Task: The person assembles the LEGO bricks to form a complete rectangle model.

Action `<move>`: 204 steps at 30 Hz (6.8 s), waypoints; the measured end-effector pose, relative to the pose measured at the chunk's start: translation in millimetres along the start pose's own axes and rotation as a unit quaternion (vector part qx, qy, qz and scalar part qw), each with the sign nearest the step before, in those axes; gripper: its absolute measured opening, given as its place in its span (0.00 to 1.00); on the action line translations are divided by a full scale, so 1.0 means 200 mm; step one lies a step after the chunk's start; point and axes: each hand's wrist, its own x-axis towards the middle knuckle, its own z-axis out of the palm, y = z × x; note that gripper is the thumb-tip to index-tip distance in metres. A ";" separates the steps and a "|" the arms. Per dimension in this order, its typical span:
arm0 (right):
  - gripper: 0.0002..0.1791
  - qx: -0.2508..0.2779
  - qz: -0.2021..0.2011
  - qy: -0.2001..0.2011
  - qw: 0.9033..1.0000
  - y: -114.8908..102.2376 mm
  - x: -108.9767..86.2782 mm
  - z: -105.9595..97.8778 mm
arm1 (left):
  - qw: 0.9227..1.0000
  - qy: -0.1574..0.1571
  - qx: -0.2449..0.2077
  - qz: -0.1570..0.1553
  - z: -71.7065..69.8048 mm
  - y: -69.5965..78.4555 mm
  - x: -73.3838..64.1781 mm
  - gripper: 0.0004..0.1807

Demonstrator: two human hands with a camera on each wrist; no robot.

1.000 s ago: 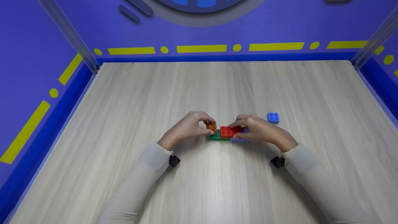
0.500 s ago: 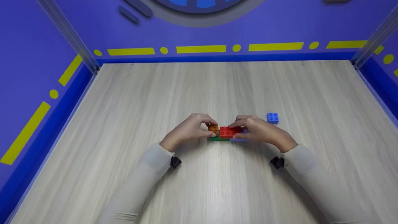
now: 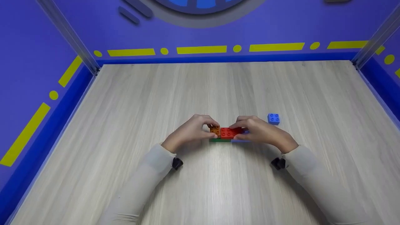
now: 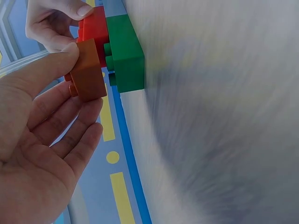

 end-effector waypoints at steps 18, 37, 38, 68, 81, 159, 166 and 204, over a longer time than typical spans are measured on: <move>0.18 -0.003 0.010 -0.006 1.000 -0.01 0.00 0.00 | 1.000 -0.003 0.008 0.002 0.02 0.00 0.00 0.17; 0.18 -0.009 0.008 -0.003 1.000 -0.01 0.00 0.00 | 1.000 0.001 0.001 -0.009 0.03 -0.02 0.01 0.17; 0.18 -0.009 0.008 -0.004 1.000 -0.01 0.00 0.00 | 1.000 0.002 0.001 -0.010 0.03 -0.02 0.01 0.17; 0.18 0.011 0.014 -0.001 1.000 0.00 0.01 0.01 | 1.000 0.006 -0.001 -0.020 0.03 -0.01 0.00 0.18; 0.18 0.017 0.018 0.002 1.000 0.01 0.00 0.01 | 0.999 0.001 0.016 -0.038 0.04 0.00 0.02 0.18; 0.25 -0.062 0.141 -0.011 0.988 0.25 -0.20 -0.28 | 0.996 0.006 -0.019 -0.090 0.04 0.01 0.01 0.19; 0.26 -0.050 0.141 -0.014 0.989 0.29 -0.22 -0.28 | 0.995 0.004 -0.015 -0.103 0.04 0.01 0.02 0.20; 0.23 -0.059 0.162 0.001 0.985 0.37 -0.30 -0.26 | 0.996 -0.003 -0.016 -0.091 0.04 0.01 0.01 0.20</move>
